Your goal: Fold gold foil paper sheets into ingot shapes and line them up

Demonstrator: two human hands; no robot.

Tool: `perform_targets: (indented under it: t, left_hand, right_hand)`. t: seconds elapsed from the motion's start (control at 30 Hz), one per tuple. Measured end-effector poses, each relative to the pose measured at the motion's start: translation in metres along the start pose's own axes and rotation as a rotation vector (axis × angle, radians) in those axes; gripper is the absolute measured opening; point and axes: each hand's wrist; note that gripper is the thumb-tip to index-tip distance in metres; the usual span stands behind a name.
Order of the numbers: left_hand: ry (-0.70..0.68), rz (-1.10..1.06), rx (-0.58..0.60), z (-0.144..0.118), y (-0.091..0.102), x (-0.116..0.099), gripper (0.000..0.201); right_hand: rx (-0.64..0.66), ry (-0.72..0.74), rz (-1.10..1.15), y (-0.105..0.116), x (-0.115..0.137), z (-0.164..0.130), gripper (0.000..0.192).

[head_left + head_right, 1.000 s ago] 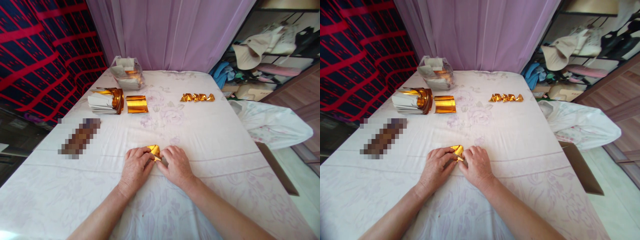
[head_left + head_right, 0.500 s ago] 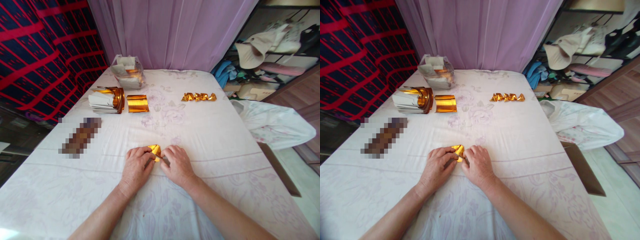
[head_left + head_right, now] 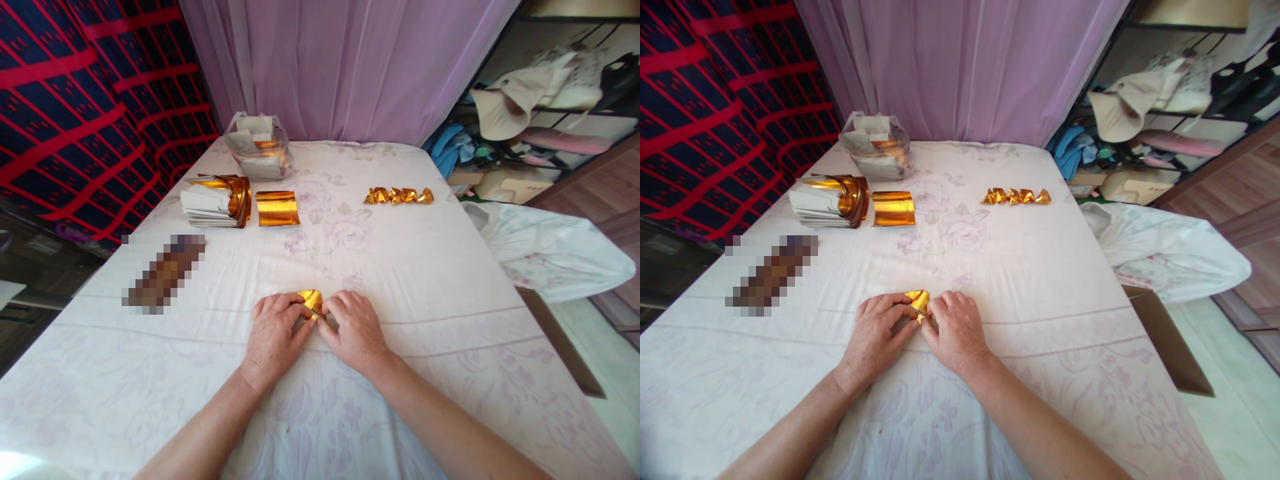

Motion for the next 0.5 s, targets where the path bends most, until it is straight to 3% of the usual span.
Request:
perform_targets:
  t: [0.5]
  left_hand:
    - [0.035,-0.01,-0.011,0.0007,-0.0009,-0.0022,0.014]
  right_hand:
    - [0.018,0.0,0.003,0.0006,-0.0006,-0.0002,0.006]
Point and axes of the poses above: each hand's wrist, its own z-axis towards the middle knuckle, its own y-axis out of the back of the hand, x = y × z, and after that the axes turned 9 degrees about -x, right-handed
